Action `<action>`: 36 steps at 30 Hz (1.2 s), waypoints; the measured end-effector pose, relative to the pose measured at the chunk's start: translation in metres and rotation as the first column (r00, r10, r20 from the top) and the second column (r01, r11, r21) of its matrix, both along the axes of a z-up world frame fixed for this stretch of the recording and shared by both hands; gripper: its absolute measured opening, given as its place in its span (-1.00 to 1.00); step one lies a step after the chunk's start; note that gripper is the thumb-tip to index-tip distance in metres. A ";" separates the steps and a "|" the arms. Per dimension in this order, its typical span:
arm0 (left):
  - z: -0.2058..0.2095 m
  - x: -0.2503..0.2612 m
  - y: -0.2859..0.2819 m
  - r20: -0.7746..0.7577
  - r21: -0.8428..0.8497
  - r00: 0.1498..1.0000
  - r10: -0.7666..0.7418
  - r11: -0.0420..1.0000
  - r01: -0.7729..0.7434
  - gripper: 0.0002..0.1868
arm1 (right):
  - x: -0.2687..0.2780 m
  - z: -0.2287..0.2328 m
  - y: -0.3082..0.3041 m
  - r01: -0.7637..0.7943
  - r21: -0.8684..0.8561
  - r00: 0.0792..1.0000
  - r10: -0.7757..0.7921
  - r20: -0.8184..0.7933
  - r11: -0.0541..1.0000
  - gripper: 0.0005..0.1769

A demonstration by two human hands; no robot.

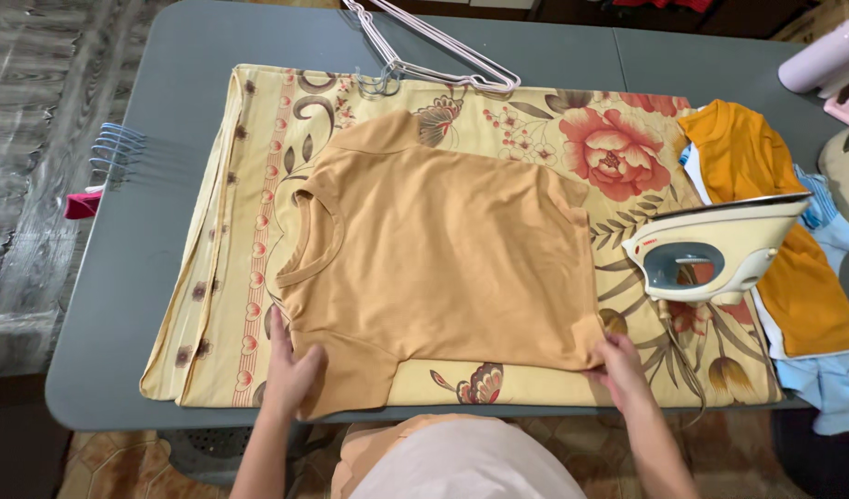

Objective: The person irons a mustard-colored short-sleeve top on a floral-patterned ironing board cover. They smooth the fabric, use a white steam iron on the body and sleeves, flip the garment, and continue ironing the back and sleeves before laying it flat.

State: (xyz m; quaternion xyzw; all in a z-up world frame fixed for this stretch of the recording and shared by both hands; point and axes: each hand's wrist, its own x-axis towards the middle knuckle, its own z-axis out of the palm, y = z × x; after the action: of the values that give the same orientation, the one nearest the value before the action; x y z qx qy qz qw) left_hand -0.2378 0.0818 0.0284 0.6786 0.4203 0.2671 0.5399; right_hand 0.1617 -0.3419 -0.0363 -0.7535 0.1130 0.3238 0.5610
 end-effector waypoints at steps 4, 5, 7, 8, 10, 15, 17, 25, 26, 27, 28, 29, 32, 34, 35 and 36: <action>-0.008 0.042 0.023 -0.106 -0.230 0.990 -0.095 0.971 0.068 -0.07 | 0.020 -0.011 0.057 -0.025 0.159 1.000 0.024 0.008 0.987 -0.66; -0.011 0.060 0.035 -0.104 -0.268 0.984 -0.146 0.957 0.113 -0.16 | 0.030 -0.009 0.076 -0.051 0.128 0.998 0.046 0.038 0.990 -0.60; -0.012 0.109 0.068 0.064 -0.530 0.997 -0.049 0.845 0.075 -0.27 | 0.066 0.006 0.133 -0.028 0.279 0.978 0.084 -0.189 0.960 -0.59; -0.008 0.130 0.086 0.191 -0.569 0.982 0.016 0.816 0.098 -0.37 | 0.083 0.021 0.159 -0.027 0.384 0.973 0.113 -0.203 0.923 -0.59; 0.011 0.181 0.127 0.444 -0.588 0.864 0.240 0.805 0.079 -0.57 | 0.110 0.067 0.205 -0.002 0.572 0.976 0.126 -0.177 0.820 -0.58; 0.100 0.193 0.194 0.879 -0.182 0.458 0.133 0.981 0.064 -0.25 | 0.120 0.202 0.231 -0.395 0.791 0.869 -0.090 0.487 0.468 -0.27; 0.125 0.156 0.194 0.876 -0.193 0.465 0.125 0.976 0.101 -0.23 | 0.111 0.224 0.219 -0.460 0.740 0.814 -0.101 0.573 0.492 -0.31; 0.067 0.030 0.086 -0.007 -0.262 0.992 0.123 0.957 -0.121 -0.39 | 0.054 0.095 0.128 -0.342 -0.040 0.703 0.283 0.653 0.939 -0.55; 0.052 0.023 0.074 -0.048 -0.302 0.984 0.170 0.937 -0.176 -0.41 | 0.045 0.077 0.118 -0.300 -0.109 0.798 0.312 0.516 0.948 -0.49; 0.038 0.014 0.061 -0.068 -0.259 0.984 0.163 0.950 -0.176 -0.45 | 0.035 0.065 0.108 -0.270 -0.184 0.874 0.320 0.365 0.945 -0.43; 0.026 0.007 0.051 -0.084 -0.211 0.984 0.158 0.962 -0.172 -0.49 | 0.024 0.056 0.100 -0.264 -0.302 0.828 0.376 0.416 0.916 -0.44; 0.017 -0.001 0.045 -0.100 -0.163 0.983 0.153 0.972 -0.168 -0.52 | 0.010 0.049 0.093 -0.247 -0.415 0.776 0.435 0.456 0.876 -0.45; -0.002 -0.019 0.023 -0.099 0.023 0.985 0.140 0.990 -0.139 -0.56 | -0.011 0.048 0.083 -0.232 -0.518 0.567 0.547 0.616 0.824 -0.42; -0.007 -0.022 0.014 -0.094 0.021 0.996 -0.005 1.000 0.007 -0.53 | -0.018 0.052 0.084 -0.251 -0.550 0.530 0.589 0.610 0.797 -0.42; -0.006 -0.022 0.011 -0.090 0.020 0.993 -0.079 0.997 0.081 -0.52 | -0.017 0.054 0.087 -0.263 -0.583 0.575 0.610 0.545 0.769 -0.44; -0.004 -0.021 0.011 -0.094 0.040 0.991 -0.097 0.994 0.101 -0.49 | -0.016 0.055 0.089 -0.278 -0.612 0.617 0.626 0.477 0.740 -0.45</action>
State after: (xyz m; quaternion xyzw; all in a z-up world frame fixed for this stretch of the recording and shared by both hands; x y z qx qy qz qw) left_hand -0.2585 0.0933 0.0247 0.7220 0.4046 0.2177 0.5172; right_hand 0.1454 -0.2527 0.0192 -0.9334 -0.2160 0.1343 0.2530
